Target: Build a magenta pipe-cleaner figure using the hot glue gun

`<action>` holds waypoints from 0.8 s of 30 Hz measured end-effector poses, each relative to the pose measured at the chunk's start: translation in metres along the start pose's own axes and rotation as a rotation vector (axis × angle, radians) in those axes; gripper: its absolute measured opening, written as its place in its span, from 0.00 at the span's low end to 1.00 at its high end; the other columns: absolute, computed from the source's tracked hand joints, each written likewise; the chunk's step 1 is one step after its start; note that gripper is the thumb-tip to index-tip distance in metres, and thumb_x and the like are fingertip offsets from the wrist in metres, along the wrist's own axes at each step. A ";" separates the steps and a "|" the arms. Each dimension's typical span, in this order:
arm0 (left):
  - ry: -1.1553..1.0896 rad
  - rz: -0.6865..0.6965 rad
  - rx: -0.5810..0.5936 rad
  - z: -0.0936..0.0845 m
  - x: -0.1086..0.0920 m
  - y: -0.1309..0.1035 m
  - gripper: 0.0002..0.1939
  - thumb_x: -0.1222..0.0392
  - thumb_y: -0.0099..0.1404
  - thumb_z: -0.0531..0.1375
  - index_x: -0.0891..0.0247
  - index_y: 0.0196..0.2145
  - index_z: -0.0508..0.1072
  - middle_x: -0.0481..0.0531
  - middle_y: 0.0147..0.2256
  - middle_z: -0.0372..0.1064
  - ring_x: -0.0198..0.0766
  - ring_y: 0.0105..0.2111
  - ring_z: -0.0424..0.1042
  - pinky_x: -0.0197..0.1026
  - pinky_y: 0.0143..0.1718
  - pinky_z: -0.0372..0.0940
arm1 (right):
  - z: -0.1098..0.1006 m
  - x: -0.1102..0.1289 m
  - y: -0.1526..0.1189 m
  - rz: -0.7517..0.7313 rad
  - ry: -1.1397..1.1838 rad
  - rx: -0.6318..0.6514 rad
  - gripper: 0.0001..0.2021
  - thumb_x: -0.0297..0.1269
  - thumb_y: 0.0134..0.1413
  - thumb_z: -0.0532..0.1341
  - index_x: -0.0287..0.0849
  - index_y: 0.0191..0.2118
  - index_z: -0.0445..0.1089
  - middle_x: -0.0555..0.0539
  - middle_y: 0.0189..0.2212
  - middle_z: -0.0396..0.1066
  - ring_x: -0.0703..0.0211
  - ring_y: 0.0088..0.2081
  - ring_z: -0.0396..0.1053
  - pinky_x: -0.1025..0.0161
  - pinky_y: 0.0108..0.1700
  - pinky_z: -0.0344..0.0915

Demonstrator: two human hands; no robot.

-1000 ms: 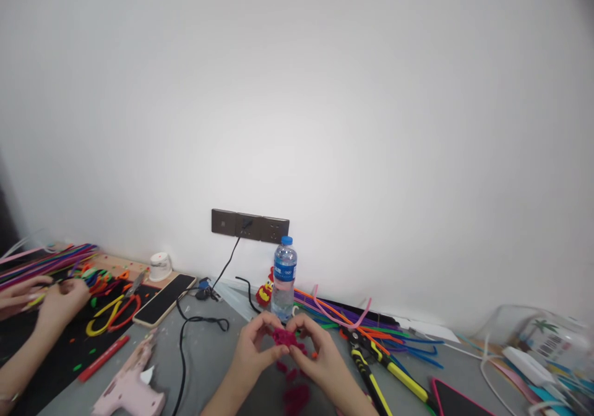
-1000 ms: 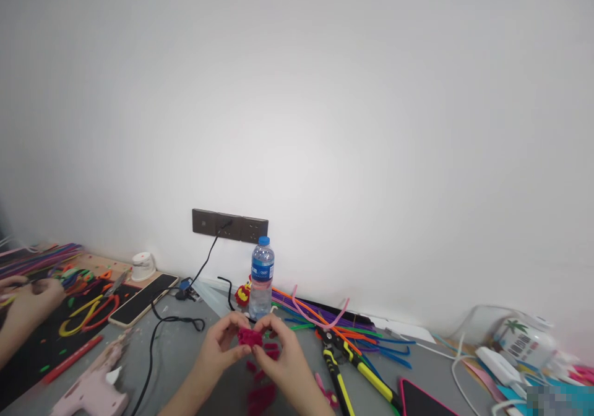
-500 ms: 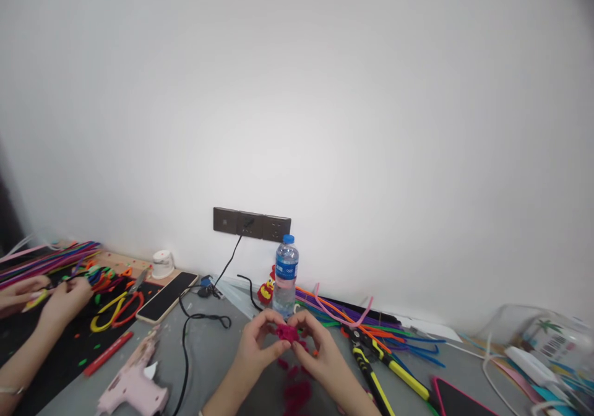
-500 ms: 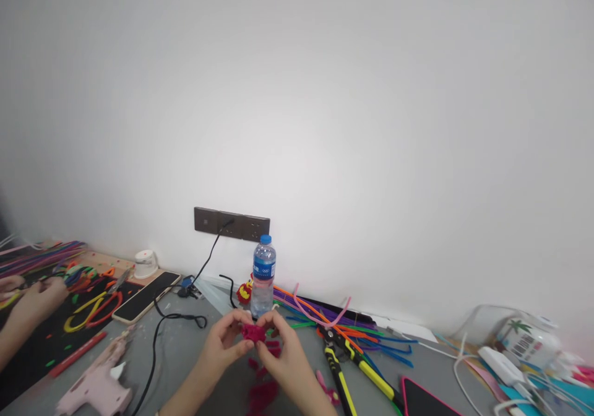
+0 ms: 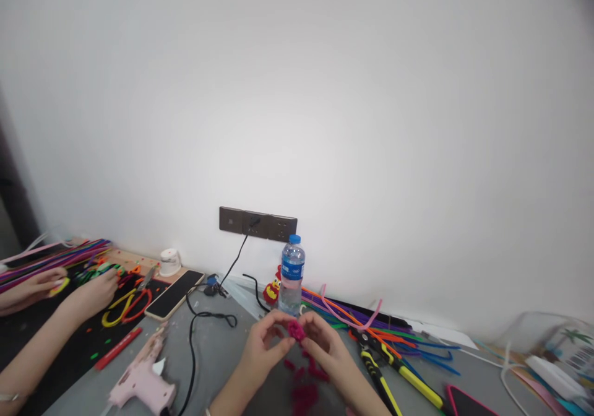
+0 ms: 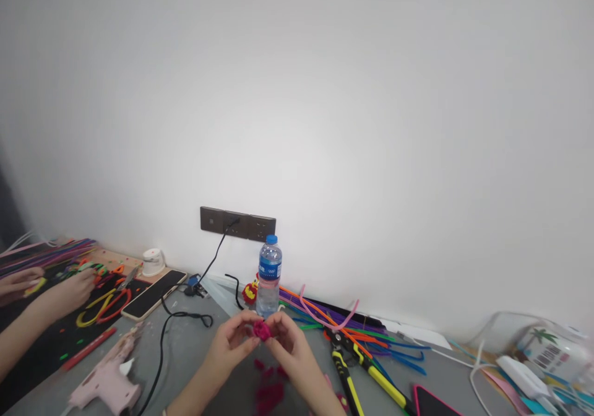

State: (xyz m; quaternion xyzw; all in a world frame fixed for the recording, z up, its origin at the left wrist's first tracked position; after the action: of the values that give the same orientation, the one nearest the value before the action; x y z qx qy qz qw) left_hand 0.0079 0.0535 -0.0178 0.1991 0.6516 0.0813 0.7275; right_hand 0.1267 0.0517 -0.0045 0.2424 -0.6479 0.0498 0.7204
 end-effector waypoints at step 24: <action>-0.009 -0.073 -0.101 -0.006 0.005 0.000 0.14 0.52 0.54 0.67 0.64 0.34 0.74 0.52 0.31 0.73 0.41 0.32 0.71 0.38 0.33 0.65 | 0.000 -0.002 -0.003 0.083 0.048 0.005 0.15 0.50 0.49 0.66 0.44 0.35 0.69 0.49 0.32 0.69 0.55 0.36 0.67 0.60 0.39 0.63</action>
State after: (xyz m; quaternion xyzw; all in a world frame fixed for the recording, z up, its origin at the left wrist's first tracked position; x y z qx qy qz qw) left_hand 0.0028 0.0567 -0.0231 0.1388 0.6502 0.0866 0.7419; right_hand 0.1276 0.0501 -0.0076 0.2157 -0.6398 0.0871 0.7324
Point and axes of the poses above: each hand's wrist, its own y-axis towards the middle knuckle, its own z-axis out of the palm, x = y × z, the point moved 9 cm from there along y, towards the middle knuckle
